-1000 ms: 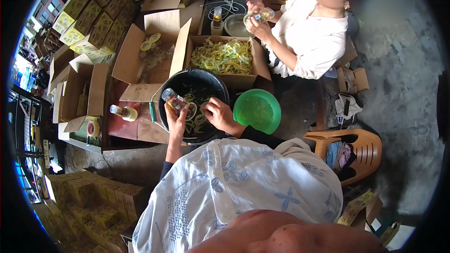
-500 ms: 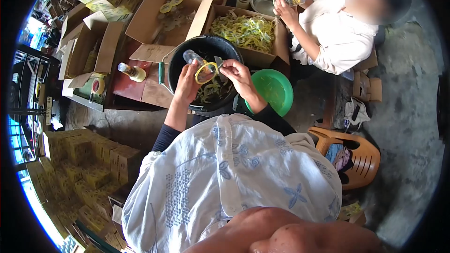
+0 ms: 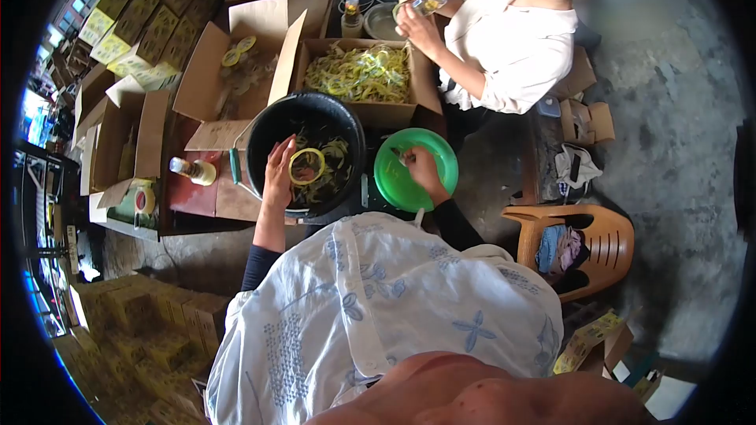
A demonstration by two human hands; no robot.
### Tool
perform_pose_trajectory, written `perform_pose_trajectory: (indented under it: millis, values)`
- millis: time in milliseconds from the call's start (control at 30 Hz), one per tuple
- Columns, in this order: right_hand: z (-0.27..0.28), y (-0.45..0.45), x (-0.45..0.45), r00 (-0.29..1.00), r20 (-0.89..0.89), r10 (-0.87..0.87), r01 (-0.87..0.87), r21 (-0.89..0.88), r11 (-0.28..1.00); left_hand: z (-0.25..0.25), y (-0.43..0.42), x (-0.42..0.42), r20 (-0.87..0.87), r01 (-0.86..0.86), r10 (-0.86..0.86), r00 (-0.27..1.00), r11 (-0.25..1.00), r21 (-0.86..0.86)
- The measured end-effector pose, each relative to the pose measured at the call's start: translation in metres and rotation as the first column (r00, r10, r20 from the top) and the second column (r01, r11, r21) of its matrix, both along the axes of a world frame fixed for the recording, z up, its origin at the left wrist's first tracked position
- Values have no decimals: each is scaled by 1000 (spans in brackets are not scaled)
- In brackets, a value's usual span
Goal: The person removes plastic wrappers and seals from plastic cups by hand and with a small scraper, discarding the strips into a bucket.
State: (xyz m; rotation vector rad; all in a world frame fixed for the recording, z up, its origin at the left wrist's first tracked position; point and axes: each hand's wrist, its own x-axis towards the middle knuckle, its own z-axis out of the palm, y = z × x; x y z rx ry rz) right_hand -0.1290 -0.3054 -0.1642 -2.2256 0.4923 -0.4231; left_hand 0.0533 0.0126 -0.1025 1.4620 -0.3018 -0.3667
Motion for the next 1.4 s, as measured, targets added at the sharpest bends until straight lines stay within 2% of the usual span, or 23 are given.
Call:
perform_pose_trajectory:
  millis: [33,67,100,167,233,300,367,433,500,567,633,667,700,767,833,867,900,1000,1133,1167,1233,1300,1400]
  values:
    - [-8,5,-11,992,-62,-110,105,-76,991,14,-5,-5,5,8,-8,1000,1000,-7]
    - [-16,6,-17,968,-118,-222,203,-155,967,42,-9,-16,-157,17,-22,987,999,-33]
    - [-29,3,-20,966,-121,-228,208,-156,966,57,-12,-24,-319,22,-39,947,998,-55]
    - [-55,4,-35,976,-193,-104,6,-449,894,46,-10,-24,-320,97,-95,943,995,-12]
    - [-63,6,-39,977,-187,-106,9,-457,889,32,-11,-21,-360,138,-199,912,972,-190]
    - [-67,10,-43,978,-184,-100,3,-465,886,23,-4,-16,-388,177,-217,896,975,-135]
    - [-65,16,-39,962,-225,-157,85,-298,951,43,-2,-22,-369,220,-410,834,861,-458]
    - [-55,16,-35,971,-170,-168,110,-302,947,64,-3,-26,-415,221,-419,807,868,-445]
    - [-37,14,-28,979,-116,-168,125,-307,943,72,-2,-30,-404,283,-365,839,926,-249]
    - [-22,14,-24,982,23,-185,187,-99,977,75,1,-39,-326,306,-353,877,933,-189]
    - [-9,12,-17,985,83,-149,153,-49,987,70,0,-39,-108,360,-377,920,921,-147]
    - [0,11,-12,982,140,-127,129,0,992,70,-5,-38,65,314,-312,948,949,-25]
    - [7,11,-10,983,134,-122,123,4,992,69,-6,-39,58,308,-307,950,951,-22]
    - [29,13,3,971,228,-76,66,52,996,86,-10,-44,-182,221,-196,964,967,127]
    - [70,23,15,968,248,-35,17,73,997,97,-11,-41,-107,209,-181,978,896,391]
    - [83,27,22,964,263,-22,7,57,998,84,-11,-39,239,94,-192,952,926,367]
    - [92,30,31,949,315,7,-40,98,994,82,-11,-34,501,32,-240,831,922,387]
    - [137,54,45,920,378,102,-116,13,993,90,-11,-37,447,-9,-227,865,885,466]
    - [161,89,59,841,496,215,-184,-111,977,98,-18,-36,343,21,-156,926,930,368]
    - [161,94,62,822,510,253,-172,-200,965,99,-17,-37,315,31,-149,937,936,350]
    - [168,103,63,810,488,325,-194,-300,934,99,-15,-35,328,51,-194,925,916,397]
    - [168,106,61,817,471,334,-206,-302,931,92,-14,-35,504,-38,-143,852,943,332]
    - [166,107,62,806,489,333,-156,-367,917,89,-14,-39,569,-120,-87,818,941,317]
